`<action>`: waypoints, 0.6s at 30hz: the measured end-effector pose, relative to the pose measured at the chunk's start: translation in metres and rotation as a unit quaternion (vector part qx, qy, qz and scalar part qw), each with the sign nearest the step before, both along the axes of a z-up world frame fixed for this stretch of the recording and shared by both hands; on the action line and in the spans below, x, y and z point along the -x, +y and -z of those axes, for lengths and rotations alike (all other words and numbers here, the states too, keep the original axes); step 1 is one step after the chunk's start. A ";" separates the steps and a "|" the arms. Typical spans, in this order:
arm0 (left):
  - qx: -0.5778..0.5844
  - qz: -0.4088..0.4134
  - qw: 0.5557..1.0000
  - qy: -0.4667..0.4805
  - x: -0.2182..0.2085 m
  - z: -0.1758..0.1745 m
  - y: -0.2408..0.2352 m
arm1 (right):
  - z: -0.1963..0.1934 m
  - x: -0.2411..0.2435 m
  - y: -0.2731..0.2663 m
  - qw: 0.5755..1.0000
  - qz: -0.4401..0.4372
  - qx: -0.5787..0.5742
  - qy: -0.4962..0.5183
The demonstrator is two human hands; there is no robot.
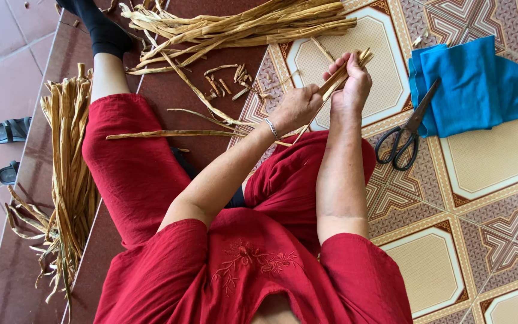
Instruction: The person sits on the floor and repeatedly pulls apart dried plant fibers by hand, separating them into thinner strands. They occasionally use scissors to trim the fibers and place the processed material into a pile.
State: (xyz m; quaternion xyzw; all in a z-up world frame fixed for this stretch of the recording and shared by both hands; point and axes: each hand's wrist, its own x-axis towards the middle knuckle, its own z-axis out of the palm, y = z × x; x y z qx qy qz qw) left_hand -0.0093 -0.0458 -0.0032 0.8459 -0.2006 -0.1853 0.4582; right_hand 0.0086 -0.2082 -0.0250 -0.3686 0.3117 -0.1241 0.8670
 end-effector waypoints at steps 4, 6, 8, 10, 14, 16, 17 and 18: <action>-0.050 -0.004 0.998 -0.046 0.028 -0.011 0.014 | 0.002 -0.006 -0.010 0.995 0.077 -0.048 0.037; -0.073 0.012 0.996 -0.052 0.043 -0.016 0.023 | 0.002 0.000 -0.015 0.992 0.109 -0.035 0.050; -0.070 0.026 0.995 -0.059 0.058 -0.022 0.037 | 0.002 0.002 -0.019 0.990 0.117 -0.034 0.066; -0.041 0.041 0.996 -0.070 0.072 -0.032 0.053 | 0.002 0.002 -0.025 0.988 0.129 -0.042 0.077; -0.070 0.043 0.995 -0.065 0.094 -0.052 0.079 | 0.013 0.001 -0.035 0.986 0.144 -0.041 0.077; -0.048 0.037 0.995 -0.078 0.108 -0.060 0.095 | 0.028 0.003 -0.044 0.985 0.150 -0.032 0.078; -0.044 0.032 0.993 -0.103 0.116 -0.064 0.104 | 0.036 0.002 -0.051 0.984 0.156 -0.033 0.079; -0.040 0.028 0.990 -0.129 0.125 -0.068 0.112 | 0.046 0.001 -0.060 0.983 0.162 -0.034 0.080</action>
